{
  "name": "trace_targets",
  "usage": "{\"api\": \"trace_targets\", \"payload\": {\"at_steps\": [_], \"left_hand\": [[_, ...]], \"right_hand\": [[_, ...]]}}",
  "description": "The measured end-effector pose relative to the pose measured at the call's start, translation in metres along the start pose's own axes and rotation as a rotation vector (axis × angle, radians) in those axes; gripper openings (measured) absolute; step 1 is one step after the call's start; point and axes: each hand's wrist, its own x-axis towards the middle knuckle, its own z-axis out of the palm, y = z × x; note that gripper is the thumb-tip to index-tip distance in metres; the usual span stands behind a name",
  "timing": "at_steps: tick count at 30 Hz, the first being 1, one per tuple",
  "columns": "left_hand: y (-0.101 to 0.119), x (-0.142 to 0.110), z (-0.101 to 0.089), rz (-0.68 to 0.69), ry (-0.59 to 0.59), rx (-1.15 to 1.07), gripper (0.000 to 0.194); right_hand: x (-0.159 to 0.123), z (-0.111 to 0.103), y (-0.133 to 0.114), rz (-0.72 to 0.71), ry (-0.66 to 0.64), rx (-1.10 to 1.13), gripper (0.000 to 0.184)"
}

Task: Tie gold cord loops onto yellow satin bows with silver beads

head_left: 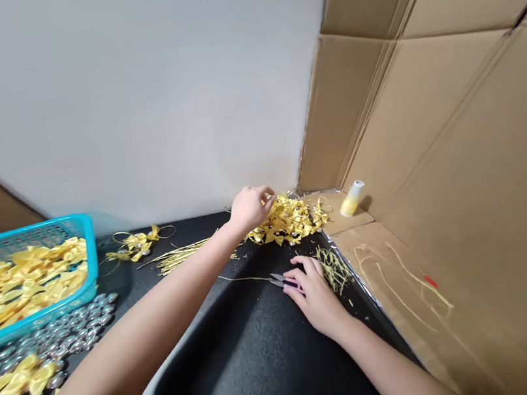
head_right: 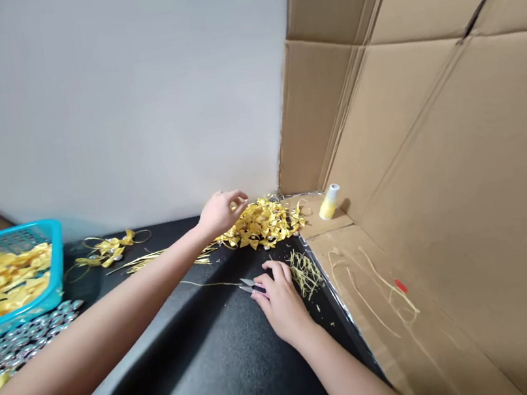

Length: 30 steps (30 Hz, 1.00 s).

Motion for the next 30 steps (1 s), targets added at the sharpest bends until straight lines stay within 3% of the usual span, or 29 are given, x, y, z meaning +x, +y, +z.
{"api": "trace_targets", "payload": {"at_steps": [4, 10, 13, 16, 21, 25, 30], "left_hand": [[-0.011, -0.056, -0.035, 0.046, 0.071, 0.086, 0.014], [-0.056, -0.193, -0.089, 0.092, 0.156, 0.262, 0.012], [-0.087, -0.254, -0.108, 0.033, 0.246, 0.458, 0.011], [-0.108, -0.296, -0.126, -0.117, 0.294, 0.617, 0.019], [-0.116, -0.323, -0.151, -0.317, 0.215, 0.575, 0.039], [-0.108, -0.321, -0.157, -0.283, 0.07, 0.464, 0.034], [-0.098, -0.32, -0.148, -0.22, -0.021, 0.385, 0.031]], "right_hand": [[0.001, 0.001, -0.001, -0.003, -0.011, -0.007, 0.014], [0.003, 0.003, 0.002, -0.024, -0.006, -0.021, 0.016], [0.003, 0.006, 0.01, -0.081, 0.024, -0.022, 0.017], [0.003, 0.009, 0.022, -0.133, 0.075, -0.06, 0.017], [0.005, 0.01, 0.037, -0.201, 0.095, -0.178, 0.022], [0.006, 0.004, 0.035, -0.22, 0.073, -0.22, 0.025], [0.008, -0.006, 0.026, -0.252, 0.154, -0.217, 0.026]]}}
